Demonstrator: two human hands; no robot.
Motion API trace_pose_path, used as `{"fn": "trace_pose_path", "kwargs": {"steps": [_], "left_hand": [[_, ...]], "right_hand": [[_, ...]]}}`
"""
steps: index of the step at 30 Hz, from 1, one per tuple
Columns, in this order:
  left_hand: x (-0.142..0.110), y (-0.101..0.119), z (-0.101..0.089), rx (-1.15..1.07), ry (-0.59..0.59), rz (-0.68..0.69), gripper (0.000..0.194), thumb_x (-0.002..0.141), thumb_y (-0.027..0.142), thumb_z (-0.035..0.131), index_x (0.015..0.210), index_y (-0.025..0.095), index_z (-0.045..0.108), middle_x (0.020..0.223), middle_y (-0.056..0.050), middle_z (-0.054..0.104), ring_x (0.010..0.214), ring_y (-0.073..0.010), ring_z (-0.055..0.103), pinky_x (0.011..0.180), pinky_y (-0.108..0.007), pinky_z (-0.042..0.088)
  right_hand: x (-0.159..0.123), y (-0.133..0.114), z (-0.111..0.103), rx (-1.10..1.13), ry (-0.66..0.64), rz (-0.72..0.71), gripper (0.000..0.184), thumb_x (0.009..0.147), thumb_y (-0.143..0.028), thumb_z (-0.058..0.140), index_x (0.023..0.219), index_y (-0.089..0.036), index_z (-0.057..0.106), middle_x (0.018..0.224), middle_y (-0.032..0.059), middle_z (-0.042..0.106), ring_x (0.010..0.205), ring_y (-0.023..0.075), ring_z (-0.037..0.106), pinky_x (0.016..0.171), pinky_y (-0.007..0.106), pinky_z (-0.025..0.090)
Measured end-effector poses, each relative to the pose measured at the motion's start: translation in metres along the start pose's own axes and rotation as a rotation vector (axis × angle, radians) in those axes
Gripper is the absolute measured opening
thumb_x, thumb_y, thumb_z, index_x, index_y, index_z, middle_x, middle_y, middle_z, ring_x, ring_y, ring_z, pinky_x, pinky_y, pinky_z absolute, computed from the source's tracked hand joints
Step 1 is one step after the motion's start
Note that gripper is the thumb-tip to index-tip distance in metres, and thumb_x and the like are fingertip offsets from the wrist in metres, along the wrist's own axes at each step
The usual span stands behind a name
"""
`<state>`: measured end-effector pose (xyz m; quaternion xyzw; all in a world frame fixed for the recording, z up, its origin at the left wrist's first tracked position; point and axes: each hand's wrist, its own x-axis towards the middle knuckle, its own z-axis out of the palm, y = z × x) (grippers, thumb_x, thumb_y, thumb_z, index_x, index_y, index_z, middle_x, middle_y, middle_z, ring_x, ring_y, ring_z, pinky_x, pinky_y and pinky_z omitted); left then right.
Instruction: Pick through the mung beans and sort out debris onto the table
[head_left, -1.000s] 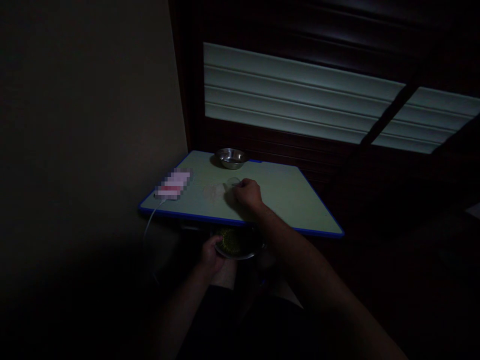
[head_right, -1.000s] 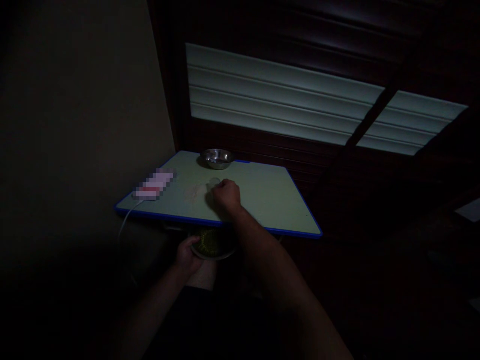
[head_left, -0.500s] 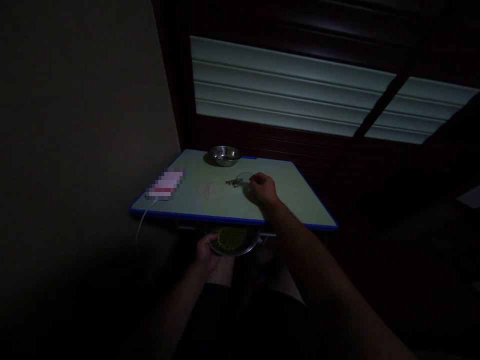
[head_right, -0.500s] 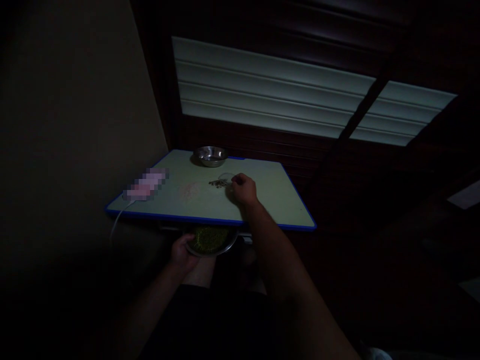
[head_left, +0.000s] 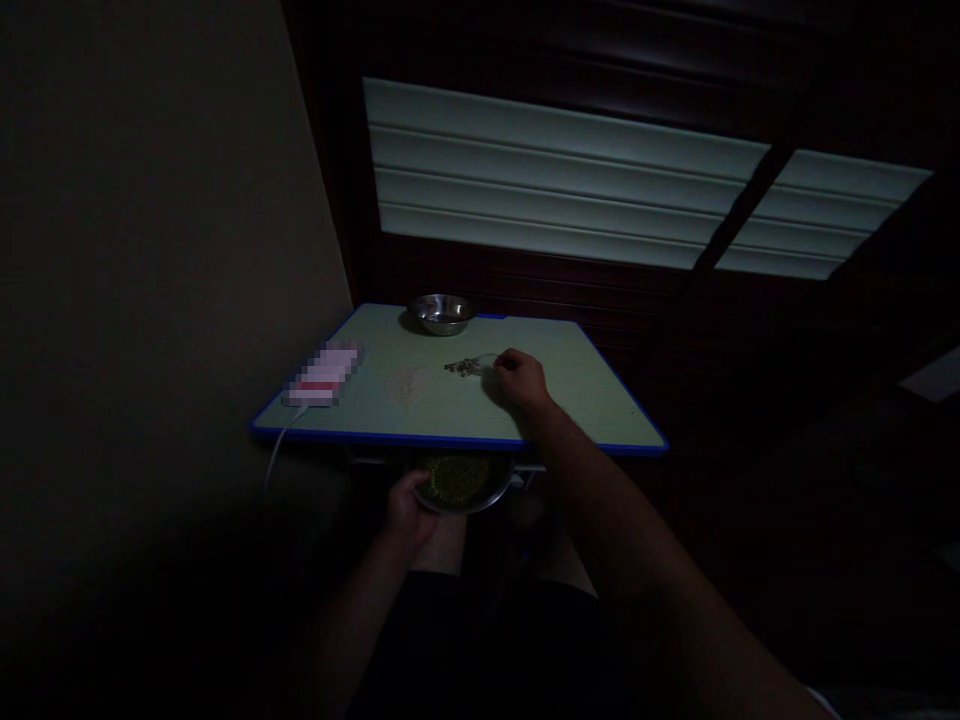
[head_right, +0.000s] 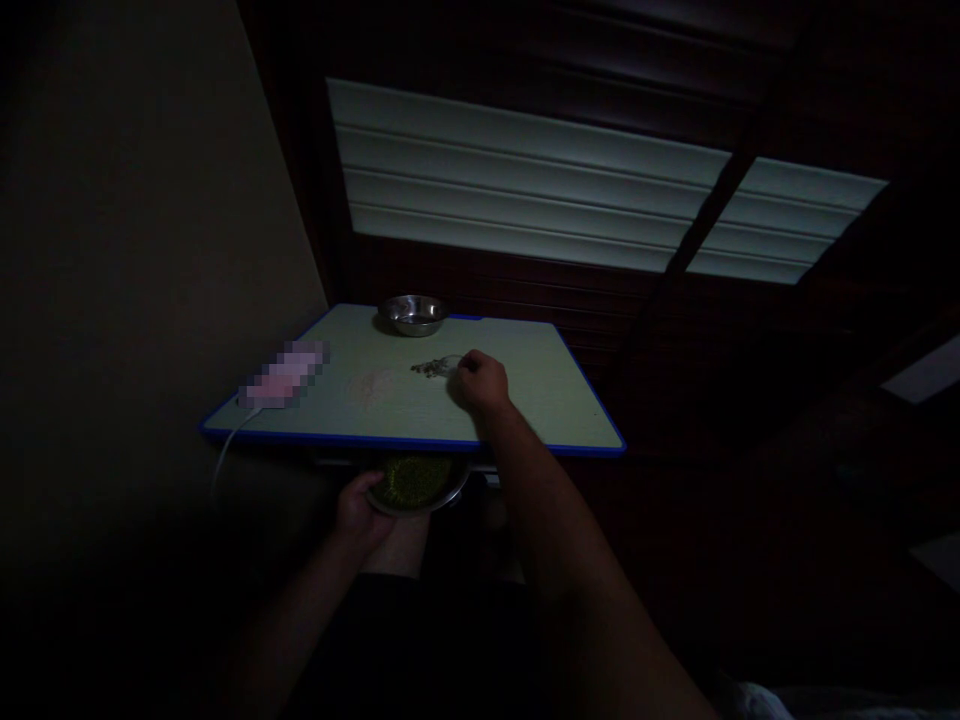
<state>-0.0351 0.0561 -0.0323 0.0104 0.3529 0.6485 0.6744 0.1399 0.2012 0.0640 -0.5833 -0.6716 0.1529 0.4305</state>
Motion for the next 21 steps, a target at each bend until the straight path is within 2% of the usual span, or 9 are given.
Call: {"fn": "trace_pose_path", "kwargs": {"steps": [8, 21], "left_hand": [[-0.0030, 0.0005, 0.0021, -0.008, -0.010, -0.006, 0.038, 0.063, 0.010, 0.056, 0.095, 0.015, 0.075, 0.078, -0.008, 0.077, 0.084, -0.0290, 0.073, 0.084, -0.047, 0.058], [-0.0049, 0.0012, 0.0035, -0.005, 0.017, -0.003, 0.033, 0.063, 0.009, 0.057, 0.091, 0.013, 0.074, 0.075, -0.009, 0.076, 0.081, -0.0284, 0.073, 0.085, -0.046, 0.057]], "right_hand": [[0.0001, 0.0014, 0.0006, 0.030, -0.001, -0.005, 0.016, 0.070, -0.023, 0.053, 0.077, -0.020, 0.067, 0.073, -0.0014, 0.067, 0.072, 0.0132, 0.058, 0.070, 0.023, 0.044], [0.0003, 0.0016, 0.0012, 0.045, -0.022, -0.004, 0.015, 0.069, -0.024, 0.054, 0.075, -0.019, 0.067, 0.073, -0.0004, 0.067, 0.070, 0.0139, 0.059, 0.069, 0.024, 0.043]]}}
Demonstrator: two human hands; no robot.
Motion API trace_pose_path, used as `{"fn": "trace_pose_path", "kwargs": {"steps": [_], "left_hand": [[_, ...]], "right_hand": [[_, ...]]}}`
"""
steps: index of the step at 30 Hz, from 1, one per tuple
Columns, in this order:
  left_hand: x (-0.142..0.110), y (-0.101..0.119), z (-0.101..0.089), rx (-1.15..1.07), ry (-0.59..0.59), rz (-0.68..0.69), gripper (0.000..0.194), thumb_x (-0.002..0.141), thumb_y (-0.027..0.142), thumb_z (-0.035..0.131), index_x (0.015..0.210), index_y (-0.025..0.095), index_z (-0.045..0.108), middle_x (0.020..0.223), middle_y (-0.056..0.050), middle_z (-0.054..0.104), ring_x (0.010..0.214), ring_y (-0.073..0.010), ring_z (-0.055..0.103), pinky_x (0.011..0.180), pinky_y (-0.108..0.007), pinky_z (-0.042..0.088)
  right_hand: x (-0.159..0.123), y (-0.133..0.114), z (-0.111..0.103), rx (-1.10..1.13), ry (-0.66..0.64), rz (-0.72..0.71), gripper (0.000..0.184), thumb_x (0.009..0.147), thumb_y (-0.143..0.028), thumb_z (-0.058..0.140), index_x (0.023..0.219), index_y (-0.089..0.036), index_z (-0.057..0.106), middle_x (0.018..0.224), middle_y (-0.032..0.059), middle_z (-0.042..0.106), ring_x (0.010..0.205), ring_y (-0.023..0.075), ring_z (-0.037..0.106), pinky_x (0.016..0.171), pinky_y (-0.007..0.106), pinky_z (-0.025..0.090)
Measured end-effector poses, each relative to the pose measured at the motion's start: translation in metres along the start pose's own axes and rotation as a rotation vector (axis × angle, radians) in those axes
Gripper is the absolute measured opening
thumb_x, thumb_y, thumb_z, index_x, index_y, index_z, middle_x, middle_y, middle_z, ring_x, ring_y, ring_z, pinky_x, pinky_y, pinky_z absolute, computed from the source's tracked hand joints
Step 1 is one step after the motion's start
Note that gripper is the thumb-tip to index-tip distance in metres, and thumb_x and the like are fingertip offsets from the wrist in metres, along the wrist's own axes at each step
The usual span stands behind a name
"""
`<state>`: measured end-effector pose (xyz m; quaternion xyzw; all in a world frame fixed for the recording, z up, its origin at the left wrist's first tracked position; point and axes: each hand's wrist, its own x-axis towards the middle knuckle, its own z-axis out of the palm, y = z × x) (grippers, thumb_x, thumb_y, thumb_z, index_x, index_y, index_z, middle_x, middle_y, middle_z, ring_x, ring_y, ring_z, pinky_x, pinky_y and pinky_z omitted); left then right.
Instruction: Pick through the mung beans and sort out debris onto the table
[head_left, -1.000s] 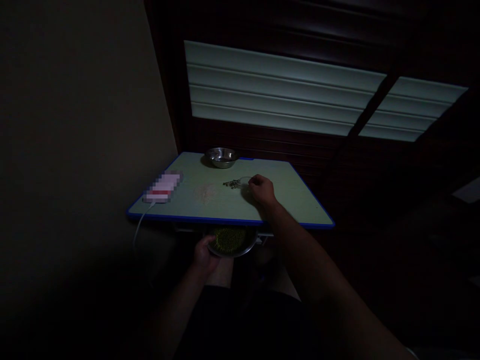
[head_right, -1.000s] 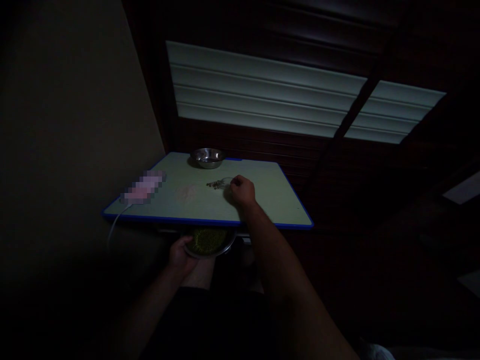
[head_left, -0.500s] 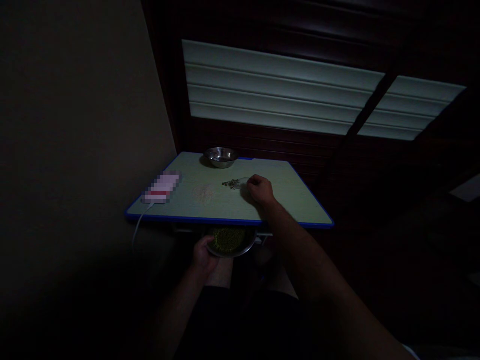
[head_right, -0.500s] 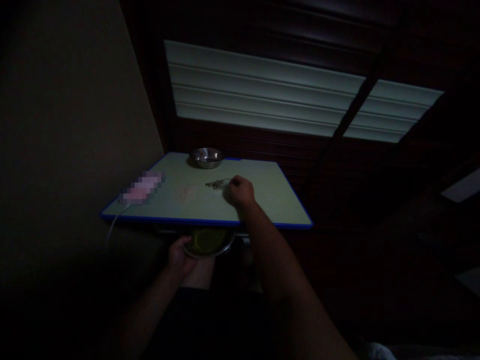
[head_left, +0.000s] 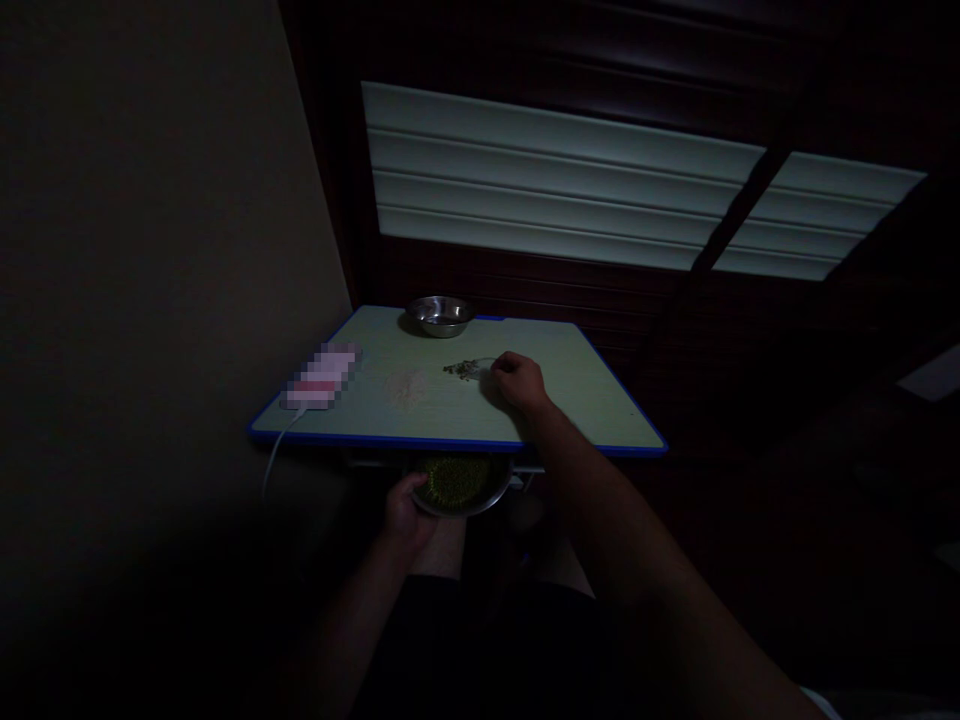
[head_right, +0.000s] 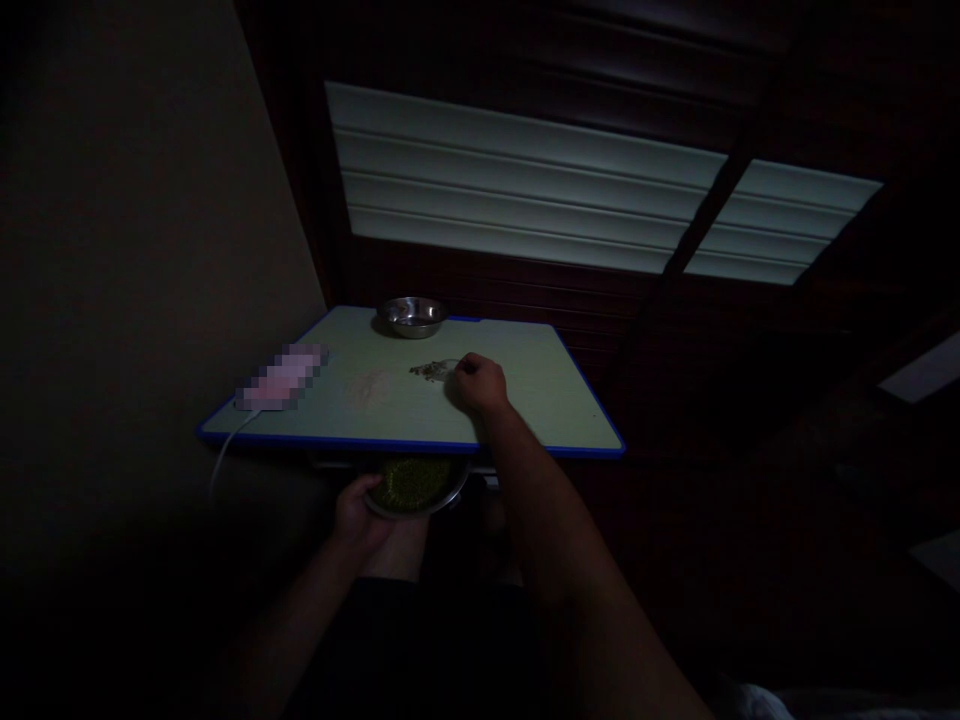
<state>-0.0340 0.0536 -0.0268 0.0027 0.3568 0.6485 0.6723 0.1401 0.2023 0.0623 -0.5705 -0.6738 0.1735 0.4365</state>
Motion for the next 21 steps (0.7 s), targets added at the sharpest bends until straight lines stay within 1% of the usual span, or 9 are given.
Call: {"fn": "trace_pose_path", "kwargs": {"steps": [5, 8, 12, 14, 21], "left_hand": [[0.0007, 0.0000, 0.0005, -0.006, 0.005, 0.005, 0.029, 0.063, 0.009, 0.056, 0.085, 0.014, 0.074, 0.072, -0.007, 0.075, 0.078, -0.0267, 0.073, 0.084, -0.045, 0.058], [0.0018, 0.0002, -0.0012, -0.005, 0.002, 0.007, 0.027, 0.063, 0.009, 0.055, 0.083, 0.013, 0.074, 0.070, -0.008, 0.074, 0.076, -0.0267, 0.072, 0.083, -0.045, 0.058], [0.0045, 0.0001, -0.0057, -0.010, -0.039, -0.016, 0.032, 0.063, 0.009, 0.057, 0.091, 0.010, 0.074, 0.079, -0.011, 0.076, 0.077, -0.0269, 0.072, 0.082, -0.044, 0.058], [0.0058, -0.0005, -0.0074, -0.019, -0.033, -0.013, 0.036, 0.064, 0.009, 0.058, 0.095, 0.011, 0.074, 0.081, -0.011, 0.076, 0.077, -0.0264, 0.072, 0.081, -0.043, 0.058], [0.0048, -0.0009, -0.0060, -0.038, -0.034, -0.024, 0.035, 0.064, 0.009, 0.057, 0.095, 0.009, 0.074, 0.078, -0.011, 0.076, 0.073, -0.0257, 0.071, 0.076, -0.041, 0.059]], "right_hand": [[0.0002, -0.0009, -0.0004, -0.007, 0.016, 0.014, 0.015, 0.068, -0.023, 0.053, 0.072, -0.019, 0.067, 0.070, -0.0003, 0.066, 0.070, 0.0142, 0.057, 0.070, 0.025, 0.043], [0.0007, -0.0010, -0.0003, 0.014, 0.030, 0.019, 0.015, 0.067, -0.023, 0.053, 0.070, -0.018, 0.066, 0.068, -0.0008, 0.065, 0.069, 0.0142, 0.056, 0.068, 0.025, 0.042], [0.0013, 0.0013, 0.0015, 0.044, 0.015, 0.014, 0.014, 0.067, -0.024, 0.054, 0.070, -0.019, 0.066, 0.067, -0.0014, 0.064, 0.068, 0.0139, 0.056, 0.067, 0.025, 0.042], [0.0016, 0.0025, 0.0025, 0.050, 0.011, 0.018, 0.013, 0.067, -0.023, 0.054, 0.069, -0.019, 0.065, 0.065, -0.0018, 0.063, 0.067, 0.0137, 0.056, 0.068, 0.025, 0.042], [0.0032, 0.0050, 0.0040, 0.051, 0.031, 0.015, 0.012, 0.065, -0.022, 0.053, 0.068, -0.019, 0.065, 0.065, -0.0023, 0.063, 0.066, 0.0137, 0.056, 0.065, 0.025, 0.041]]}}
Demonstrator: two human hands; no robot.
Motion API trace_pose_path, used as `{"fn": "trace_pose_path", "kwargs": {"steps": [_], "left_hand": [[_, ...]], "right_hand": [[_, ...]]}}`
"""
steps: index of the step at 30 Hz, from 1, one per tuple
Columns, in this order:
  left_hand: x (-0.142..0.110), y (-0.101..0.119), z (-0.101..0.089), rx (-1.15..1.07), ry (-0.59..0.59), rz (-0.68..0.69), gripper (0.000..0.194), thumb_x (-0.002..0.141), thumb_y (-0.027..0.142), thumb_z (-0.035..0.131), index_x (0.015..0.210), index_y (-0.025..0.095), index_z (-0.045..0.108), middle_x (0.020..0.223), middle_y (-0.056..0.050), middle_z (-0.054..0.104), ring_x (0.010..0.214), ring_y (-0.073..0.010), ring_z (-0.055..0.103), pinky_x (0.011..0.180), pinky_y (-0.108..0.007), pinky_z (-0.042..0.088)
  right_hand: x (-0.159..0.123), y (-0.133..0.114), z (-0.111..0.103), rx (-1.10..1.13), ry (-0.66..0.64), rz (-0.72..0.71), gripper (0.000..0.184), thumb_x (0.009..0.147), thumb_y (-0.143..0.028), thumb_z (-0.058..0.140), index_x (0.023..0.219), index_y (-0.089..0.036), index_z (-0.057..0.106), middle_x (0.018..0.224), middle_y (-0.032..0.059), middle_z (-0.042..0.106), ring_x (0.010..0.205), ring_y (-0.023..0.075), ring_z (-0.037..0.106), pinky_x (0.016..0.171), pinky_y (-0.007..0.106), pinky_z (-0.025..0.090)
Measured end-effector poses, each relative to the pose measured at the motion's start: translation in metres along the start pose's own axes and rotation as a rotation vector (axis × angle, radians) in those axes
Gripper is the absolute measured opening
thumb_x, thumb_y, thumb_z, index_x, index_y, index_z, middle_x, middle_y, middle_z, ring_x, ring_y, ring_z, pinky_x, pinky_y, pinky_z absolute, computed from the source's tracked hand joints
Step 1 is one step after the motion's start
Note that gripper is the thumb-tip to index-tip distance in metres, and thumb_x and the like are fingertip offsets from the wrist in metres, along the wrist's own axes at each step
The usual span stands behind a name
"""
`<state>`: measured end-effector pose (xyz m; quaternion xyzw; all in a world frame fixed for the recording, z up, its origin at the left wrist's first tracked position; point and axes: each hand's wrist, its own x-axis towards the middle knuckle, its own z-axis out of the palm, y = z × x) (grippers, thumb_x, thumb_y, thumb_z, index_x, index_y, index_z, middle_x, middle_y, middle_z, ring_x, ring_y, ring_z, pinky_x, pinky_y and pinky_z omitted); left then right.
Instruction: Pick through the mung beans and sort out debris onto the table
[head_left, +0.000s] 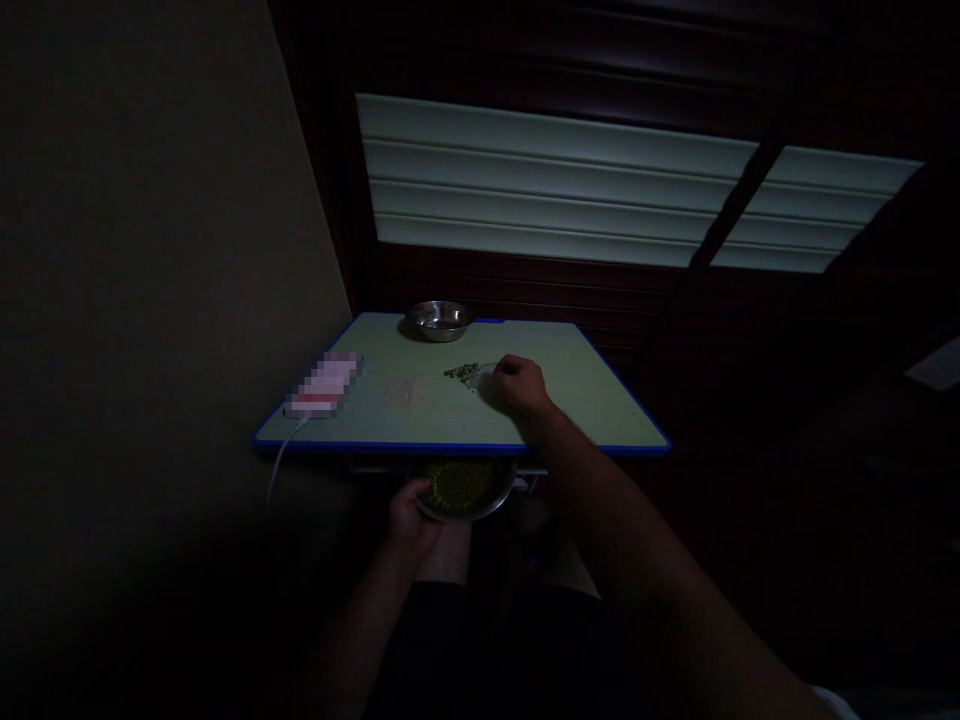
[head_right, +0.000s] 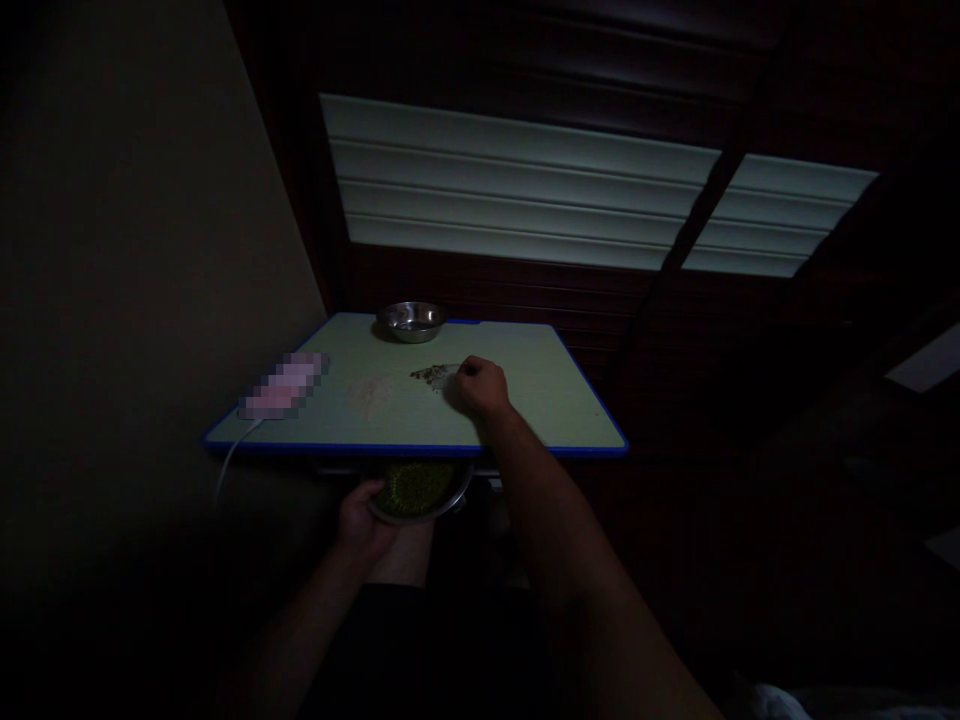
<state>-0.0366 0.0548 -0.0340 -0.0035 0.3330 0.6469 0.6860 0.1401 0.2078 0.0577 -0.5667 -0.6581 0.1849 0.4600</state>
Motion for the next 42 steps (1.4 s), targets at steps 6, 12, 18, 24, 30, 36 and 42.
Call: {"fn": "trace_pose_path", "kwargs": {"steps": [6, 12, 18, 24, 30, 36, 42], "left_hand": [[-0.004, 0.001, 0.004, 0.027, 0.012, 0.022, 0.037, 0.066, 0.010, 0.056, 0.098, 0.010, 0.074, 0.079, -0.011, 0.076, 0.075, -0.0250, 0.072, 0.078, -0.040, 0.058], [-0.003, 0.001, 0.004, 0.026, 0.027, 0.017, 0.033, 0.066, 0.009, 0.056, 0.093, 0.010, 0.074, 0.076, -0.010, 0.075, 0.074, -0.0250, 0.072, 0.079, -0.042, 0.059], [-0.002, 0.000, 0.003, 0.031, 0.009, 0.022, 0.033, 0.065, 0.010, 0.056, 0.092, 0.009, 0.074, 0.078, -0.012, 0.076, 0.075, -0.0259, 0.072, 0.080, -0.043, 0.059], [-0.001, 0.000, 0.002, 0.034, -0.008, 0.017, 0.033, 0.064, 0.010, 0.057, 0.093, 0.011, 0.074, 0.078, -0.010, 0.076, 0.075, -0.0258, 0.072, 0.082, -0.044, 0.058], [0.000, 0.000, 0.001, 0.019, 0.008, 0.032, 0.031, 0.062, 0.009, 0.058, 0.088, 0.011, 0.074, 0.075, -0.010, 0.075, 0.071, -0.0245, 0.071, 0.081, -0.043, 0.058], [-0.002, 0.000, 0.004, 0.020, 0.023, 0.031, 0.030, 0.063, 0.008, 0.057, 0.088, 0.011, 0.074, 0.076, -0.010, 0.076, 0.071, -0.0248, 0.072, 0.081, -0.043, 0.059], [0.000, 0.000, 0.001, 0.032, 0.011, 0.013, 0.034, 0.064, 0.009, 0.057, 0.094, 0.010, 0.074, 0.078, -0.011, 0.076, 0.074, -0.0254, 0.072, 0.080, -0.042, 0.059]], "right_hand": [[0.001, 0.004, 0.003, 0.031, -0.037, -0.029, 0.011, 0.066, -0.021, 0.054, 0.067, -0.019, 0.065, 0.062, -0.0027, 0.062, 0.063, 0.0131, 0.055, 0.063, 0.024, 0.041], [0.002, 0.007, 0.005, 0.059, -0.119, -0.043, 0.010, 0.066, -0.023, 0.057, 0.068, -0.017, 0.065, 0.062, -0.0022, 0.062, 0.061, 0.0124, 0.054, 0.059, 0.023, 0.040], [0.001, 0.005, 0.004, 0.014, -0.100, -0.078, 0.013, 0.070, -0.024, 0.056, 0.070, -0.017, 0.067, 0.066, -0.0002, 0.065, 0.065, 0.0132, 0.057, 0.064, 0.024, 0.043], [-0.002, -0.003, 0.000, -0.069, -0.002, -0.001, 0.011, 0.069, -0.021, 0.058, 0.071, -0.018, 0.068, 0.068, 0.0008, 0.067, 0.066, 0.0139, 0.058, 0.065, 0.025, 0.044], [-0.002, -0.001, 0.000, -0.019, -0.015, -0.055, 0.013, 0.071, -0.022, 0.056, 0.075, -0.019, 0.068, 0.073, 0.0001, 0.069, 0.070, 0.0137, 0.060, 0.070, 0.025, 0.045], [0.000, 0.003, 0.002, 0.015, -0.032, -0.067, 0.012, 0.070, -0.022, 0.056, 0.073, -0.019, 0.067, 0.069, -0.0010, 0.067, 0.069, 0.0133, 0.059, 0.069, 0.024, 0.045], [0.000, 0.002, 0.002, 0.011, -0.041, -0.074, 0.012, 0.071, -0.023, 0.057, 0.075, -0.019, 0.068, 0.074, -0.0001, 0.069, 0.071, 0.0139, 0.060, 0.071, 0.025, 0.045]]}}
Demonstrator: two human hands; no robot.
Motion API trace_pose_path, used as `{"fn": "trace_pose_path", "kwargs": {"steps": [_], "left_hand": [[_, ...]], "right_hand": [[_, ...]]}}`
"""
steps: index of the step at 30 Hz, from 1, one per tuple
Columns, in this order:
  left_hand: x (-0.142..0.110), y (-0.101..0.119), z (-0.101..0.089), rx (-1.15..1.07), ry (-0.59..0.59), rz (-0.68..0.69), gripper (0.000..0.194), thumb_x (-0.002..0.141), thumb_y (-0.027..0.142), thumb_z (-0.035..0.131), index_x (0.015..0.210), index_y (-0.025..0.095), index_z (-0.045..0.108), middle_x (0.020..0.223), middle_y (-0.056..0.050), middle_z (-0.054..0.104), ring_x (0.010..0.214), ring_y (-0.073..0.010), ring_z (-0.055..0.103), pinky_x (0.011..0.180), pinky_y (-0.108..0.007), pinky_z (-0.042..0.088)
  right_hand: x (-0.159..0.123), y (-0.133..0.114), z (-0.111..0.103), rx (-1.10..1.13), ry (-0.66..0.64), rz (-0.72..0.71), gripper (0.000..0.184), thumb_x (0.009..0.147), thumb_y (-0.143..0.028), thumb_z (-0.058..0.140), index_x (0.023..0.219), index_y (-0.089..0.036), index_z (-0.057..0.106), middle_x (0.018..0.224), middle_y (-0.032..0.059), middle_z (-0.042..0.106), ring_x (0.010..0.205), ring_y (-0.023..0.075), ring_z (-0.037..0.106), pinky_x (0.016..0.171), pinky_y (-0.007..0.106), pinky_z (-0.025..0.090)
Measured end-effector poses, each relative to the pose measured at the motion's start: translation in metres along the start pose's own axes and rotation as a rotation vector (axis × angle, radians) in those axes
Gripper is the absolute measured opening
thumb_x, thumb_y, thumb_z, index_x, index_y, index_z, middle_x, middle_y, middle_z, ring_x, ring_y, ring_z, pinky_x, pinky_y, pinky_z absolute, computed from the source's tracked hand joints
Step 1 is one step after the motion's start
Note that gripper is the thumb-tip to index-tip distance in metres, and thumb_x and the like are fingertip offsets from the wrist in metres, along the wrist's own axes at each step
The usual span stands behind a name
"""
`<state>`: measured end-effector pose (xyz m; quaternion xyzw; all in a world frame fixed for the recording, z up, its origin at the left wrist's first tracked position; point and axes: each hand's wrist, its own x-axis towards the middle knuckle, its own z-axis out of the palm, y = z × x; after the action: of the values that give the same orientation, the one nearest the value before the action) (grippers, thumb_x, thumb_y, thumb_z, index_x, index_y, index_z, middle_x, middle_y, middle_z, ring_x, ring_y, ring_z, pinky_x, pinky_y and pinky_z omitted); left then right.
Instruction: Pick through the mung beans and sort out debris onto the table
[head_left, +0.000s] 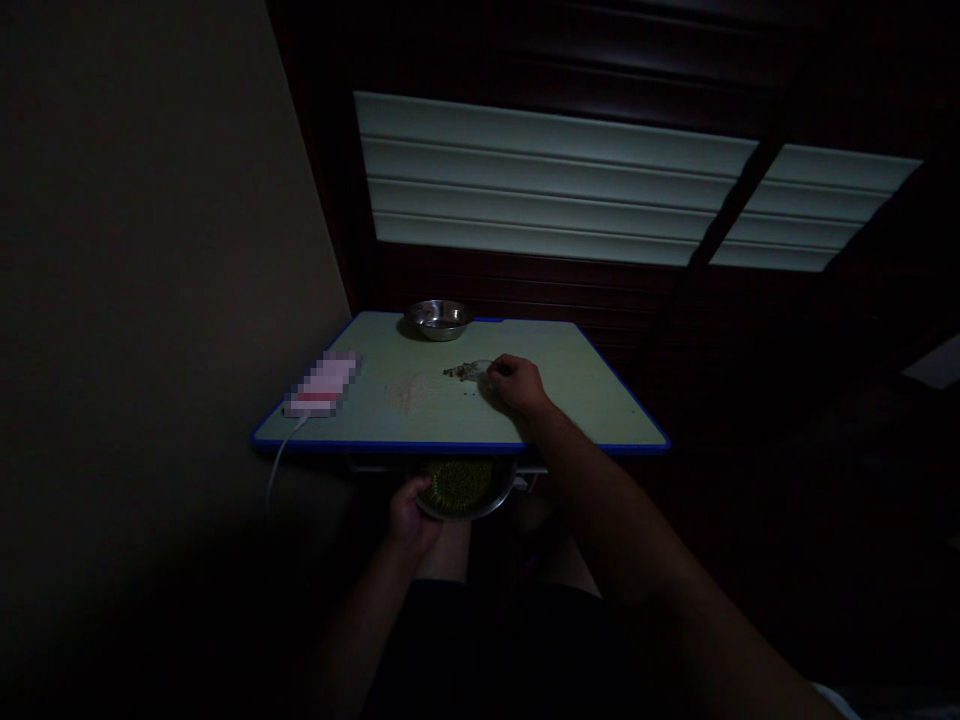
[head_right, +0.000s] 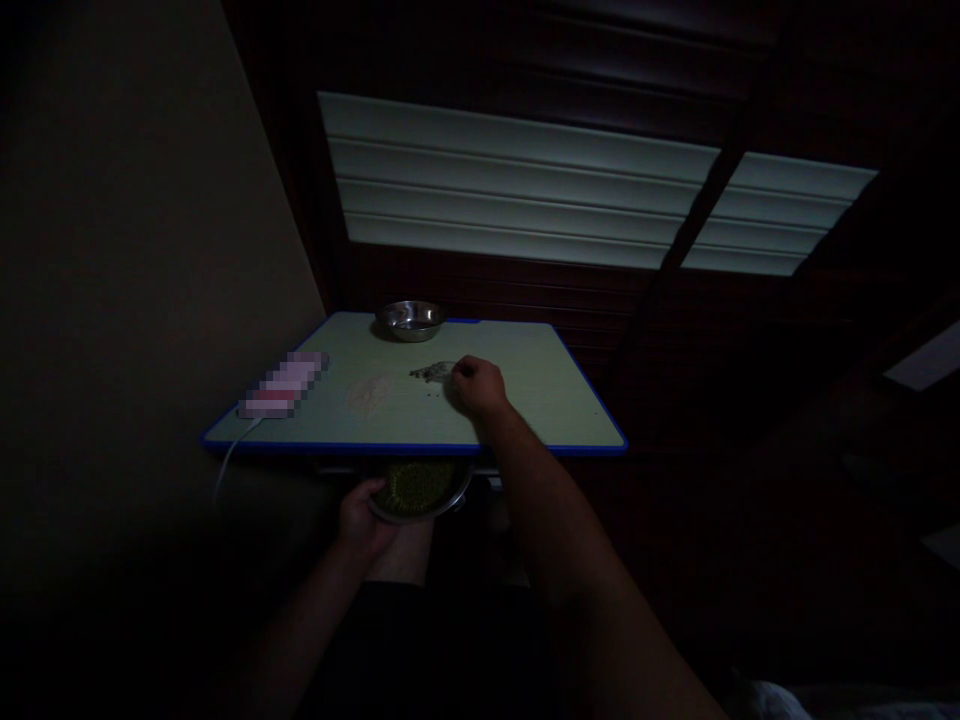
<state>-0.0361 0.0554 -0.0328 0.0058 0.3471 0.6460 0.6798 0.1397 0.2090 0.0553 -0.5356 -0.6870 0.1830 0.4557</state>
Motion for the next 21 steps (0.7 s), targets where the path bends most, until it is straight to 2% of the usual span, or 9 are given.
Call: {"fn": "trace_pose_path", "kwargs": {"steps": [5, 21], "left_hand": [[0.0012, -0.0005, -0.0020, 0.002, -0.006, 0.008, 0.035, 0.065, 0.010, 0.057, 0.095, 0.012, 0.074, 0.077, -0.009, 0.076, 0.075, -0.0255, 0.072, 0.083, -0.044, 0.058], [-0.0011, -0.0007, 0.0013, -0.022, 0.005, 0.013, 0.041, 0.064, 0.009, 0.057, 0.100, 0.012, 0.074, 0.080, -0.010, 0.077, 0.080, -0.0280, 0.073, 0.084, -0.047, 0.057]], "right_hand": [[-0.0007, -0.0022, -0.0007, -0.001, 0.003, 0.018, 0.011, 0.071, -0.022, 0.056, 0.073, -0.018, 0.067, 0.069, -0.0010, 0.067, 0.068, 0.0131, 0.058, 0.068, 0.024, 0.044], [-0.0013, -0.0027, -0.0019, -0.029, 0.016, 0.019, 0.012, 0.070, -0.023, 0.057, 0.074, -0.020, 0.068, 0.071, -0.0002, 0.068, 0.069, 0.0140, 0.058, 0.071, 0.026, 0.045]]}}
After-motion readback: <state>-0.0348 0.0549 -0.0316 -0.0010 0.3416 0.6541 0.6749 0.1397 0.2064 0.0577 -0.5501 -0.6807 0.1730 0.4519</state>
